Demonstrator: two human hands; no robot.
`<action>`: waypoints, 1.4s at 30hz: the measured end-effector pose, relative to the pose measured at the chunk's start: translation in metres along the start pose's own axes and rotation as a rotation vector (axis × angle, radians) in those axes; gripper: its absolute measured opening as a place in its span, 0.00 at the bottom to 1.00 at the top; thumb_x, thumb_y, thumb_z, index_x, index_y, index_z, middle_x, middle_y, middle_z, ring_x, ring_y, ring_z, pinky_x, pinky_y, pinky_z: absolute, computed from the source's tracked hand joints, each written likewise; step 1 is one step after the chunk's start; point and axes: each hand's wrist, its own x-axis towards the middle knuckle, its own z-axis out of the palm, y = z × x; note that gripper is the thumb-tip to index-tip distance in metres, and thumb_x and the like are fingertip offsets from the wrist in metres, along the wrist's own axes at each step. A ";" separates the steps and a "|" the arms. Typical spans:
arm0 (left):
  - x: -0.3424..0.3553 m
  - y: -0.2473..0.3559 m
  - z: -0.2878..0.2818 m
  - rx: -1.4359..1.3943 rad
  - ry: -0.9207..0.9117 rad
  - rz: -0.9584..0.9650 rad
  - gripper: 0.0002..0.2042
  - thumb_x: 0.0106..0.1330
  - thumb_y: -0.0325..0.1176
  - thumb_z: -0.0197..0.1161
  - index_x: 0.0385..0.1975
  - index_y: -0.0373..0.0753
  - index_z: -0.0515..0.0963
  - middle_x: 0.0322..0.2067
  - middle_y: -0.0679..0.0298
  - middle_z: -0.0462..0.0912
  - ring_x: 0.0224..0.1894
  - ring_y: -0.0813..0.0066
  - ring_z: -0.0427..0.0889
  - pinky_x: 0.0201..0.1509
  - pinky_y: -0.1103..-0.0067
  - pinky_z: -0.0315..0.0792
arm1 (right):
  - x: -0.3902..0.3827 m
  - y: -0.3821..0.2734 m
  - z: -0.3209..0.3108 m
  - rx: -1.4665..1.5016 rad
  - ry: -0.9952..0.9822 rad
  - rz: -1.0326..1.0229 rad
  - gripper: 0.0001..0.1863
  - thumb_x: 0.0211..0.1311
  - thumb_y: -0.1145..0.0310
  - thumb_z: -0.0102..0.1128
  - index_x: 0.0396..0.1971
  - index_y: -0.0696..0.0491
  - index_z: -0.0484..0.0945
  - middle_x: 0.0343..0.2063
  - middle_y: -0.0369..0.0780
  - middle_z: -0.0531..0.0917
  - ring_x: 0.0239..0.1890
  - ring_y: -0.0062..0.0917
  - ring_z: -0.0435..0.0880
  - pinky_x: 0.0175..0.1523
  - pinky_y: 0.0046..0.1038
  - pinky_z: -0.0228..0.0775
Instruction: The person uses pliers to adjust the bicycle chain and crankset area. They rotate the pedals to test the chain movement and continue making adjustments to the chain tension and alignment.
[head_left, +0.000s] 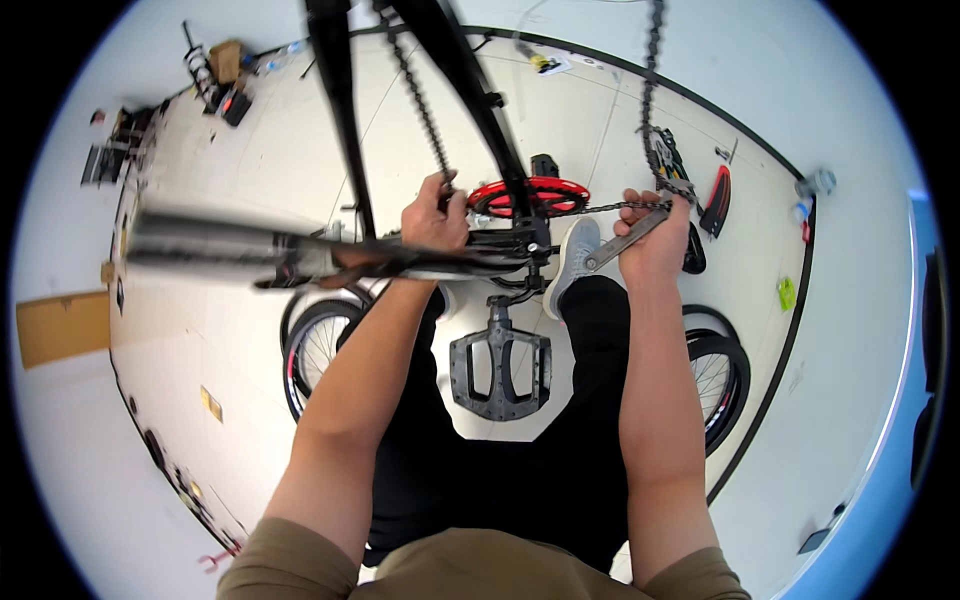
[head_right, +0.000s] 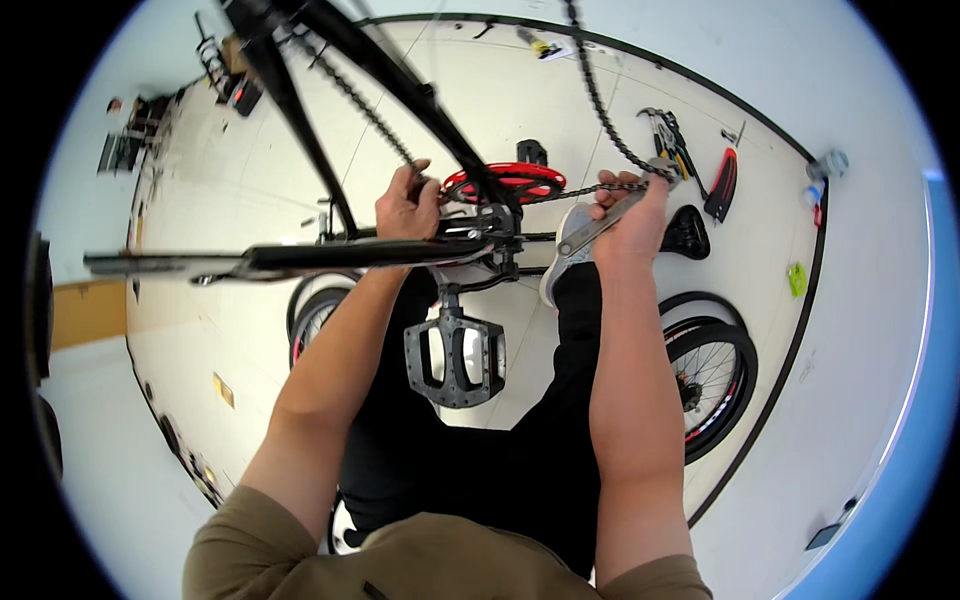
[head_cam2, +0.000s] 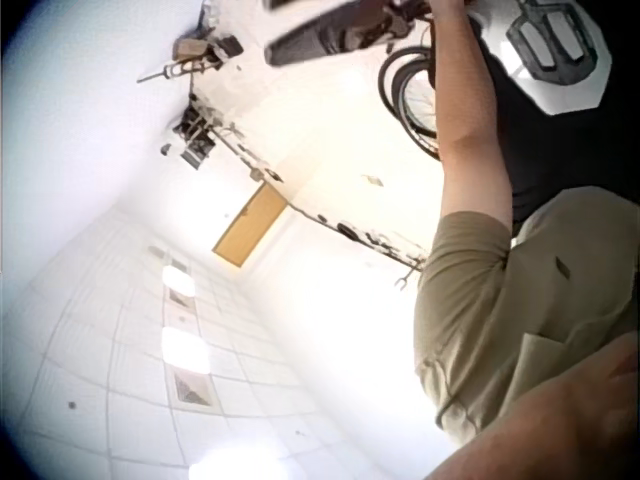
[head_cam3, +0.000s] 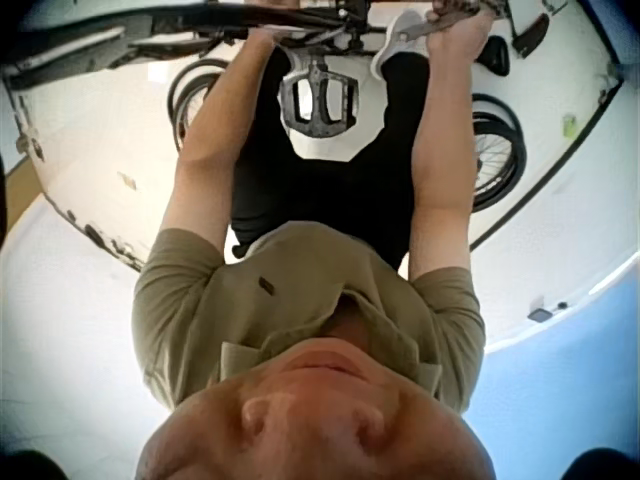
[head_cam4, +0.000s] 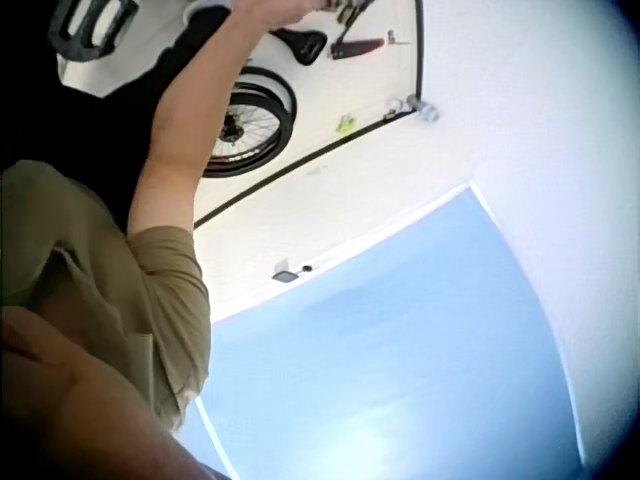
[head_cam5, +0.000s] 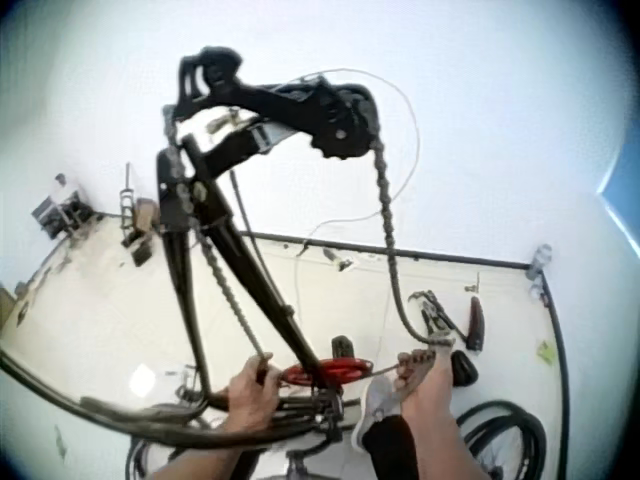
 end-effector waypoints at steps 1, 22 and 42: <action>-0.002 0.001 0.003 -0.082 -0.006 -0.038 0.12 0.66 0.26 0.63 0.47 0.30 0.78 0.24 0.59 0.84 0.27 0.79 0.83 0.33 0.81 0.77 | 0.000 0.000 -0.001 -0.006 0.001 -0.008 0.23 0.72 0.48 0.41 0.35 0.55 0.72 0.33 0.47 0.81 0.27 0.27 0.74 0.29 0.28 0.64; 0.013 -0.042 0.026 -0.130 -0.246 0.043 0.12 0.56 0.39 0.67 0.34 0.38 0.82 0.35 0.53 0.85 0.39 0.52 0.84 0.45 0.66 0.78 | 0.007 0.000 -0.008 -0.219 0.051 -0.029 0.22 0.75 0.47 0.43 0.38 0.53 0.68 0.31 0.40 0.75 0.28 0.24 0.69 0.30 0.25 0.62; 0.018 0.007 -0.024 -0.374 -0.145 -0.246 0.12 0.59 0.32 0.63 0.38 0.31 0.82 0.28 0.47 0.85 0.30 0.56 0.86 0.42 0.71 0.78 | 0.022 0.023 -0.018 -0.236 -0.049 0.025 0.18 0.74 0.52 0.46 0.39 0.55 0.71 0.32 0.42 0.79 0.29 0.25 0.73 0.30 0.27 0.65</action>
